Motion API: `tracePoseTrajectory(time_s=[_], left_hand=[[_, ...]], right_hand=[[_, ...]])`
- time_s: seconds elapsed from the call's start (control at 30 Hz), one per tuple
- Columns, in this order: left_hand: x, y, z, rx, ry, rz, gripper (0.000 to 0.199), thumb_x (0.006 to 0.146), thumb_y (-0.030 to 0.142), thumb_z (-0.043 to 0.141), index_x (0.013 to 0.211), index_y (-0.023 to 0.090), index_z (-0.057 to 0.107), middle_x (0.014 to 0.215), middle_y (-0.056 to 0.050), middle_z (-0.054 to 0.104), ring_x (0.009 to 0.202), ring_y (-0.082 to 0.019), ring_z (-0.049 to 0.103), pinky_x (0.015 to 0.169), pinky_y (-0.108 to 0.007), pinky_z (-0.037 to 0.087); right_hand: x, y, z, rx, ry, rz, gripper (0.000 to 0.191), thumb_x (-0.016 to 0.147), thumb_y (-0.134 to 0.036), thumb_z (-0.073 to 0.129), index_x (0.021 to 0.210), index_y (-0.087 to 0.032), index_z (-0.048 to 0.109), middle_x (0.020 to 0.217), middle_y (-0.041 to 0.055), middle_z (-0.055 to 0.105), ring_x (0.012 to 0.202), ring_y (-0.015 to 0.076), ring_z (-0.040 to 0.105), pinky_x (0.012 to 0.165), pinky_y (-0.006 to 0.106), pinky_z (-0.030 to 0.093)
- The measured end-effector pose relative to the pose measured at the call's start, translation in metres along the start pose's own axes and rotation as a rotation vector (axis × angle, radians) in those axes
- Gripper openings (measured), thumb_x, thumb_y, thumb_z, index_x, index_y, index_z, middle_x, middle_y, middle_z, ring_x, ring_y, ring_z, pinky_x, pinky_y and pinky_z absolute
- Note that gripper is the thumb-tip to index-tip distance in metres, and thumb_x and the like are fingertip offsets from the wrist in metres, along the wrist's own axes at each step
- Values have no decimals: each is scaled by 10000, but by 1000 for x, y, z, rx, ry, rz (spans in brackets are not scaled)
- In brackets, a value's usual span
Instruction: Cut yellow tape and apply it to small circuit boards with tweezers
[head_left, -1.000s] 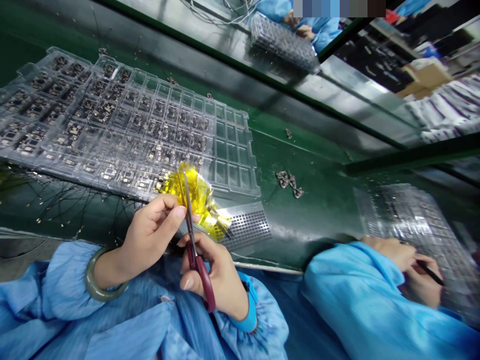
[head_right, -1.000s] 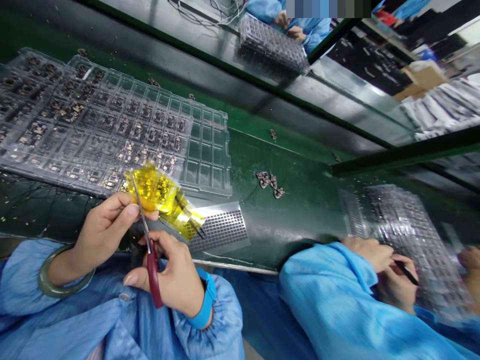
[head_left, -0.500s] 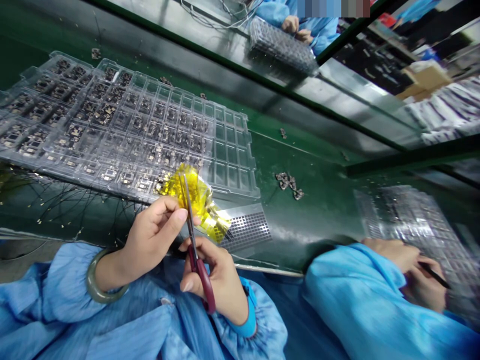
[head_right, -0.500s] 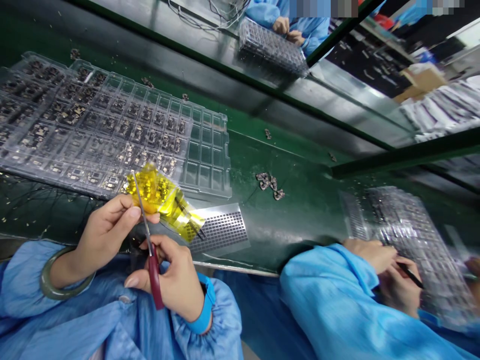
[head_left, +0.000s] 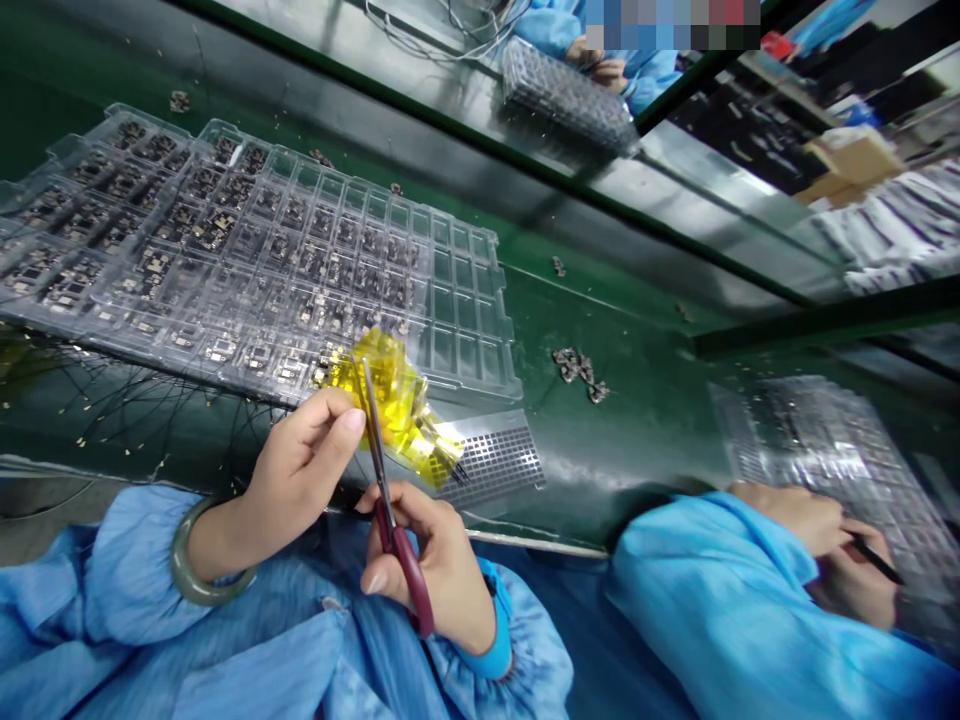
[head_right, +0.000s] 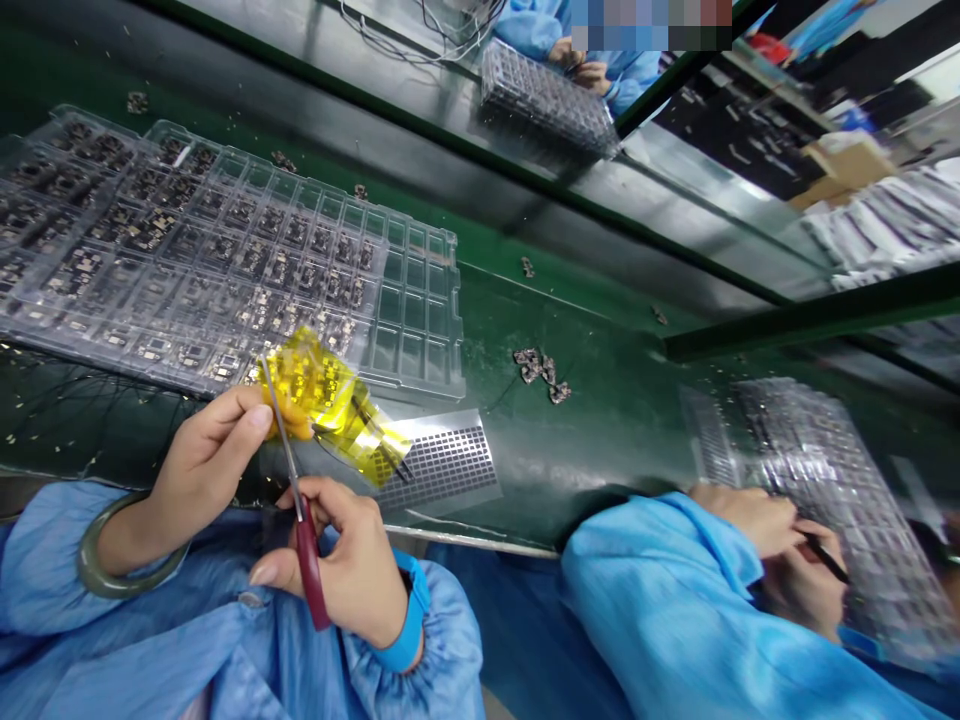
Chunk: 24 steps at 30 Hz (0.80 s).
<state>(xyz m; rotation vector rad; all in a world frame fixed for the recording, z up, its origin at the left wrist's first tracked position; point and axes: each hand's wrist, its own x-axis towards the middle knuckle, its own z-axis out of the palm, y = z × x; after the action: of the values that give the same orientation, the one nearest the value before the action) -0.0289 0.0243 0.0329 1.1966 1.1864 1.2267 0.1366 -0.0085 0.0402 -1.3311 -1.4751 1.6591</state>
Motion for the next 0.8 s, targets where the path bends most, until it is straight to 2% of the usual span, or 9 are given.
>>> tracePoseTrajectory(time_s=[0.2,0.4,0.6,0.8], left_hand=[[-1,-2,0,73,-11,66,249,993,342,464,798,205,535,699,17,535,650,-127,531,584,-240,422],[-2,0,3,23,-108,122,238,1007,276,443,781,207,474,712,39,507,627,-89,505,599,-205,417],[-2,-2,5,-10,-113,141,233,1014,247,435,785,208,458,688,64,464,565,-53,479,564,-173,401],[-4,-3,7,-24,-118,117,235,1011,275,446,789,204,478,711,48,491,609,-66,512,593,-183,426]], right_hand=[[2,6,4,63,-2,-6,659,596,-734,775,896,-164,636,538,-38,558,482,113,459,493,236,389],[7,4,5,109,-9,-78,730,596,-778,736,939,-143,624,592,-5,585,519,126,487,503,242,412],[6,7,5,151,2,-40,698,582,-736,780,909,-137,639,544,-22,560,479,107,458,489,234,380],[6,8,7,180,18,-29,714,569,-745,778,918,-139,637,574,-17,573,491,106,461,498,234,378]])
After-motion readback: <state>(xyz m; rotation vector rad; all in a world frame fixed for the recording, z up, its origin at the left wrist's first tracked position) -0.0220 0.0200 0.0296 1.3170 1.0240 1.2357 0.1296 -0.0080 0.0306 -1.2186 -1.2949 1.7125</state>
